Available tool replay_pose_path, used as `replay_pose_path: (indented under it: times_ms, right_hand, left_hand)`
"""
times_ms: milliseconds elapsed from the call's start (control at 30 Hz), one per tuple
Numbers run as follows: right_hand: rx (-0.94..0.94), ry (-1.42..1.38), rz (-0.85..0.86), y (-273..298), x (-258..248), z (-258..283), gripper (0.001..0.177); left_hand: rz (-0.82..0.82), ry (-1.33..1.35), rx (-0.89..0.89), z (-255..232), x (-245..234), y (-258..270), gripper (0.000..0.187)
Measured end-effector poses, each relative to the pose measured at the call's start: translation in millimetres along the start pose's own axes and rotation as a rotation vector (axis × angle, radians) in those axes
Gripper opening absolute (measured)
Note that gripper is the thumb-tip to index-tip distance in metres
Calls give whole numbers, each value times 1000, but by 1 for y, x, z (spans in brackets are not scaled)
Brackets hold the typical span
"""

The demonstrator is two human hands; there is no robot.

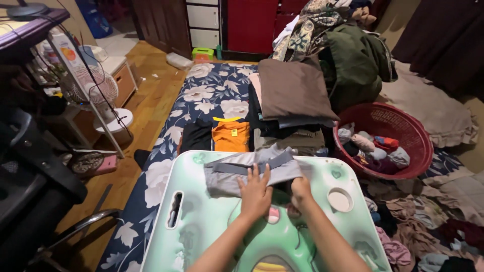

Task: Folding pieces of underwear on a small table and putting them into a laundry basket.

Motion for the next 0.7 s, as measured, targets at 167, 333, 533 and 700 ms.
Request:
replay_pose_path:
  times_ms: [167, 333, 533, 700]
  right_hand:
    - [217, -686, 46, 29, 34, 15, 44]
    - [296, -901, 147, 71, 88, 74, 50]
    - [297, -1128, 263, 84, 102, 92, 50]
    - [419, -1018, 296, 47, 22, 21, 48]
  left_hand:
    - [-97, 344, -6, -21, 38, 9, 87]
    - [-251, 890, -224, -34, 48, 5, 94]
    - [-20, 2041, -771, -46, 7, 3, 85]
    - [358, 2264, -667, -35, -1, -1, 46]
Point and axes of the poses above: each hand's wrist, its own y-axis away from the middle knuckle, its own x-axis out of the palm, z = x × y, the point moved 6 cm from there along -y, towards the middle knuckle, and after that the axes turned 15 degrees about -y, right-handed, at the moved point
